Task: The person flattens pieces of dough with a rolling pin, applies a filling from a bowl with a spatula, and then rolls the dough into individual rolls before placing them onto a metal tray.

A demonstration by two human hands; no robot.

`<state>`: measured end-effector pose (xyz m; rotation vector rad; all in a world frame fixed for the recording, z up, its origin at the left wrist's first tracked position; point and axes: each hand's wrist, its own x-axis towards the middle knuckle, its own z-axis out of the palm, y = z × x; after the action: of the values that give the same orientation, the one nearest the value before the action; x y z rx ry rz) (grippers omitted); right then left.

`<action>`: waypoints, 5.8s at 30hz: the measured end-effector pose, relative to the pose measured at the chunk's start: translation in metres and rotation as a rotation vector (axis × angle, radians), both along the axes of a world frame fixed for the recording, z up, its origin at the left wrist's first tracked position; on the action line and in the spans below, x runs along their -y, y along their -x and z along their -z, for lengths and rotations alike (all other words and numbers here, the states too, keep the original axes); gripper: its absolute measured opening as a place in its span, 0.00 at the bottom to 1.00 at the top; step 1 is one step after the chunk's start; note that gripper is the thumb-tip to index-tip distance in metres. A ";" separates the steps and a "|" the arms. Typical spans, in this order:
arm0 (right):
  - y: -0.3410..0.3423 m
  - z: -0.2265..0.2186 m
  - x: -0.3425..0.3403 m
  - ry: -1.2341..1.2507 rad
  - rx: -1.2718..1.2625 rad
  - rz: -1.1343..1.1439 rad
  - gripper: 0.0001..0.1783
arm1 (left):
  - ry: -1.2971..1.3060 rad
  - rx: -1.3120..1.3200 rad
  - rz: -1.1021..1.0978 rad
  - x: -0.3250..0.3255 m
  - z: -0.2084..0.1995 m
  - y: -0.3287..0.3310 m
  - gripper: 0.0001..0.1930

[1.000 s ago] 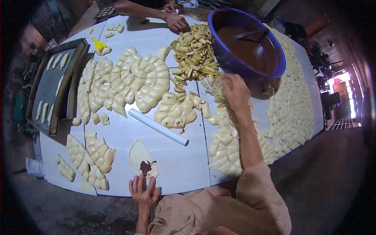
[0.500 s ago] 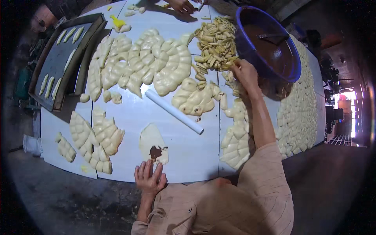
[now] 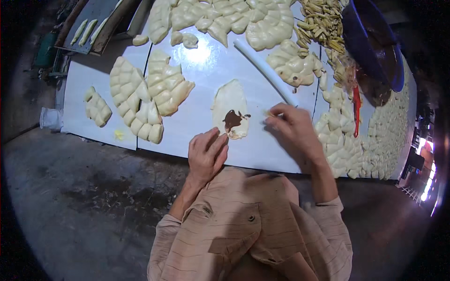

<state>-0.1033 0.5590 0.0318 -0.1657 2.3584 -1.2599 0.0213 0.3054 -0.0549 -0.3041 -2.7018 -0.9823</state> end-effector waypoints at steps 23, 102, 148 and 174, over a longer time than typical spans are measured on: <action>-0.048 0.032 0.048 -0.035 -0.332 -0.025 0.11 | 0.013 -0.059 0.351 0.045 -0.018 0.059 0.12; -0.024 0.031 0.071 0.164 -0.115 0.113 0.11 | 0.020 -0.029 0.273 0.040 -0.012 0.051 0.11; -0.029 0.033 0.053 -0.172 -0.389 -0.124 0.16 | 0.027 0.091 0.325 0.024 -0.024 0.102 0.13; -0.004 0.049 0.051 -0.193 -0.551 -0.252 0.12 | -0.008 0.052 0.288 0.029 -0.026 0.110 0.11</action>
<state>-0.0995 0.5083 -0.0173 -0.8106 2.7805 -0.9415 -0.0891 0.2760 -0.0284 -0.6903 -2.7506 -1.0883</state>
